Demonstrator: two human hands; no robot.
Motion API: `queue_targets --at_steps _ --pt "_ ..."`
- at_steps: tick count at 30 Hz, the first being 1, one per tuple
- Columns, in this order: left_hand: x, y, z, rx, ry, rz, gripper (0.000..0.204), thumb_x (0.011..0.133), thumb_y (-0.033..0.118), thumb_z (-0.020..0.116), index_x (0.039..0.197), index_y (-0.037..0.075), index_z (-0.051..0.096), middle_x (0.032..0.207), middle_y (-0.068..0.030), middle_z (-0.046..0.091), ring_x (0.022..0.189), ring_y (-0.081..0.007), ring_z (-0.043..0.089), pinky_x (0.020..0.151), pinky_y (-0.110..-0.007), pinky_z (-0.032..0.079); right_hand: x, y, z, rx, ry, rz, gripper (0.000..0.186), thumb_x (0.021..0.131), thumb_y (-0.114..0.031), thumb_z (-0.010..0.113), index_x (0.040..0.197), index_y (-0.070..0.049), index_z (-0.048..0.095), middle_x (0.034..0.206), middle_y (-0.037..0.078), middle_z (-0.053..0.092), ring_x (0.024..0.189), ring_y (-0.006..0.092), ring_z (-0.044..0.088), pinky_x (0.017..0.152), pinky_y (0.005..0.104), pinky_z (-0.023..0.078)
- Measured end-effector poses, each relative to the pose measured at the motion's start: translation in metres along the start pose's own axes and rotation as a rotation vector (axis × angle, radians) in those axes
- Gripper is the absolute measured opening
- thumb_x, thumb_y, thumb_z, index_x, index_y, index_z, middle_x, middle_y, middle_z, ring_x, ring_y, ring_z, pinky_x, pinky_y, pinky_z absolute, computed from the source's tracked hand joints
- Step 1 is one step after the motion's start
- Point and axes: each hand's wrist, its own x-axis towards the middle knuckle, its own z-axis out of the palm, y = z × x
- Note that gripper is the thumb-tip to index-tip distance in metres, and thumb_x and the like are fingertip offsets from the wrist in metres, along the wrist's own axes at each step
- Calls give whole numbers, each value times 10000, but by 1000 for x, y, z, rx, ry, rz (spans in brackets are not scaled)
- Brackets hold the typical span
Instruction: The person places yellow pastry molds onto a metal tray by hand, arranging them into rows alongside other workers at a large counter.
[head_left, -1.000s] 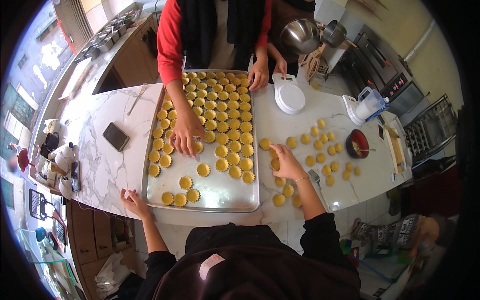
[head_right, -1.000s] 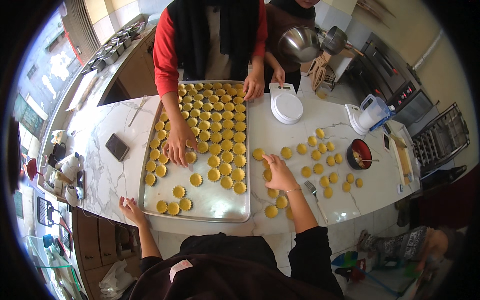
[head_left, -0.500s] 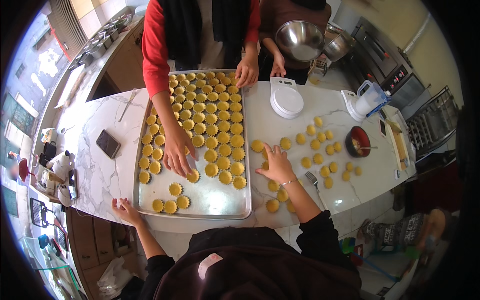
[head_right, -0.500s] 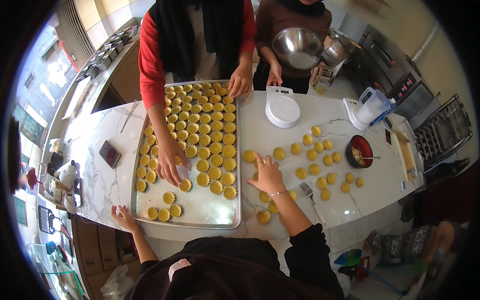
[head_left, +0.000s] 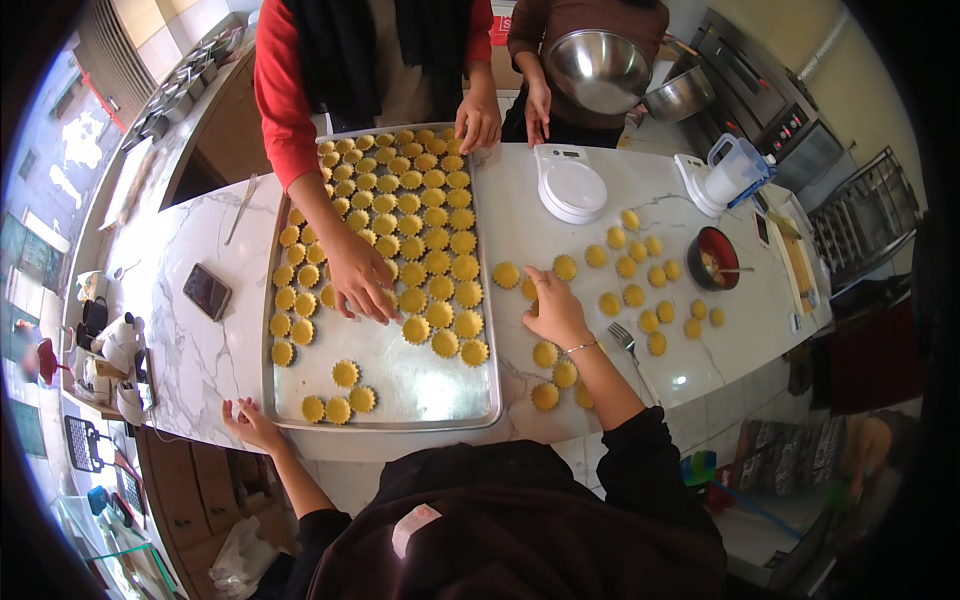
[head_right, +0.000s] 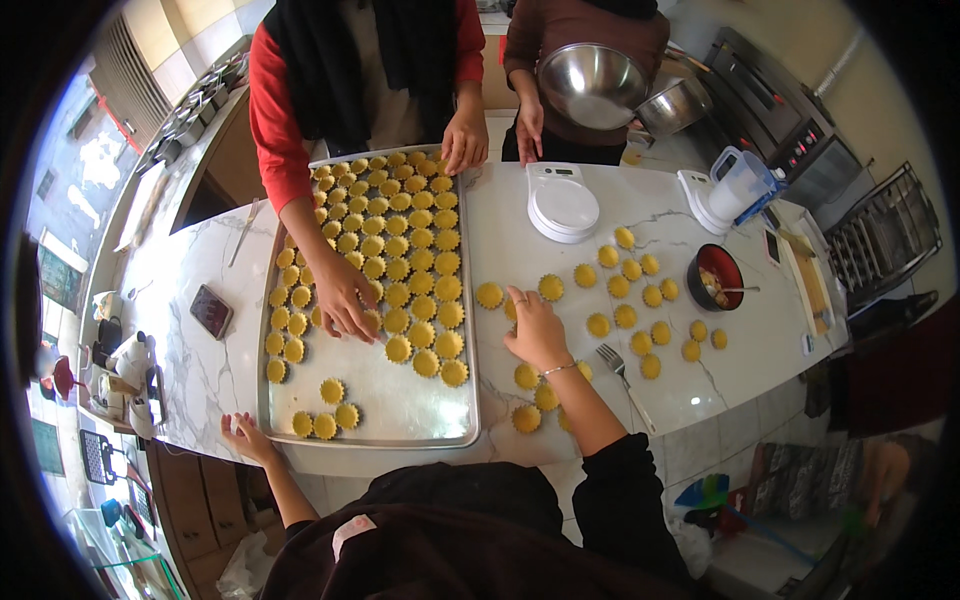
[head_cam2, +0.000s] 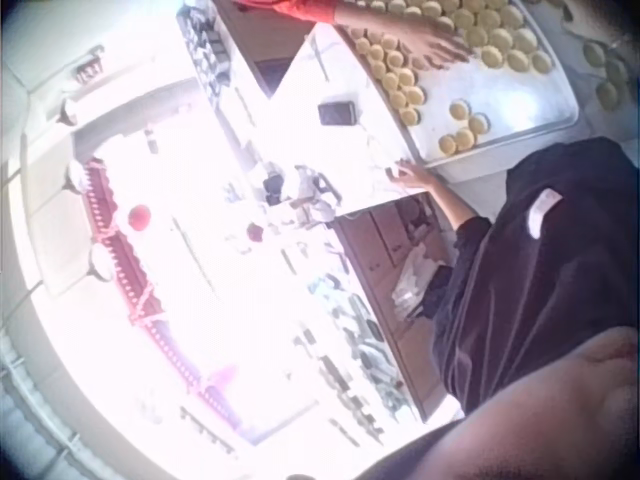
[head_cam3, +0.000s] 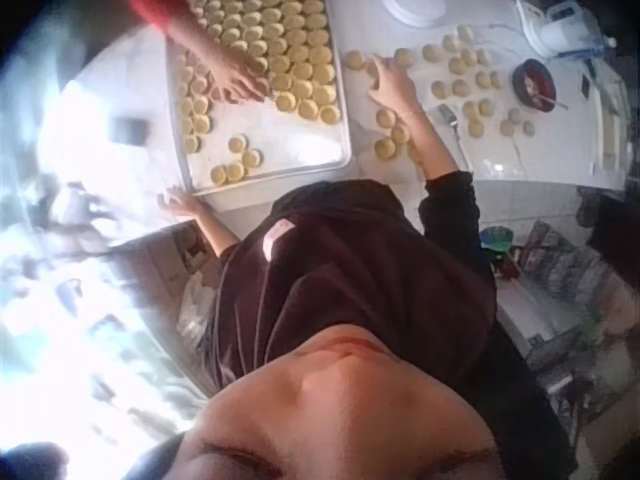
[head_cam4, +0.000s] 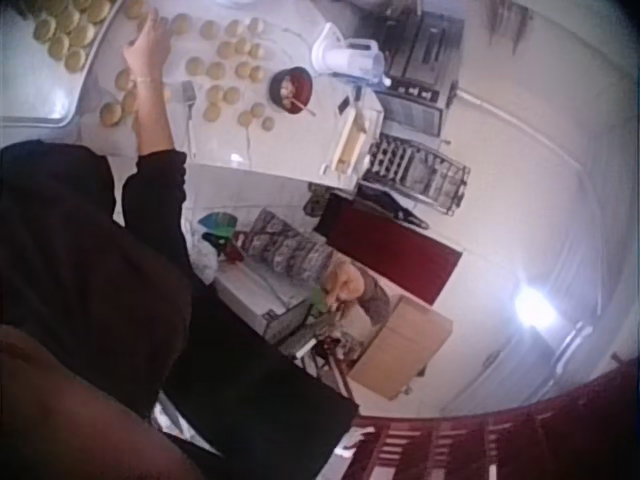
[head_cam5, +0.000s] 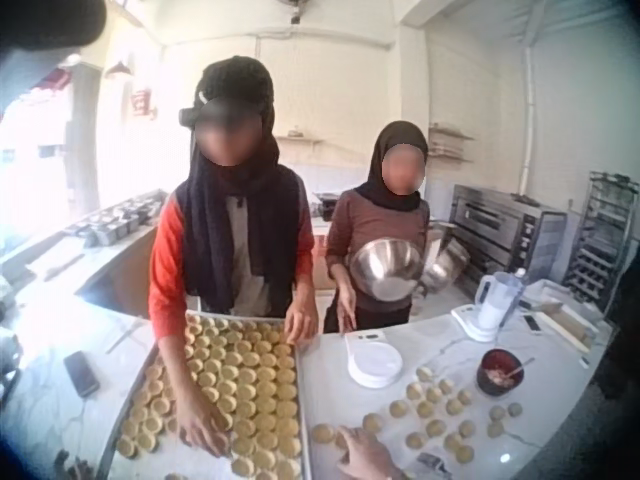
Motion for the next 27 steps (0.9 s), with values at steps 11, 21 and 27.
queue_targets --at_steps 11,21,27 --pt "-6 9 2 -30 -2 -11 341 932 137 507 1238 15 417 962 -137 583 855 -194 606 752 -293 515 8 3 11 -102 106 -52 547 760 -96 572 1287 -87 427 1156 122 506 975 320 551 758 394 519" --pt "-5 3 -1 -28 7 58 349 928 131 513 1235 -4 415 962 -136 585 847 -191 607 748 -286 515 -9 -34 -21 21 111 1 586 779 -130 595 1325 -100 386 1133 142 532 958 313 566 743 404 512" --pt "-6 11 -1 -19 -16 -12 344 931 123 508 1237 -2 412 965 -140 583 844 -191 610 747 -289 512 -54 -114 -8 281 -35 -549 596 769 -112 608 1329 -106 405 1063 115 559 893 295 581 702 381 506"
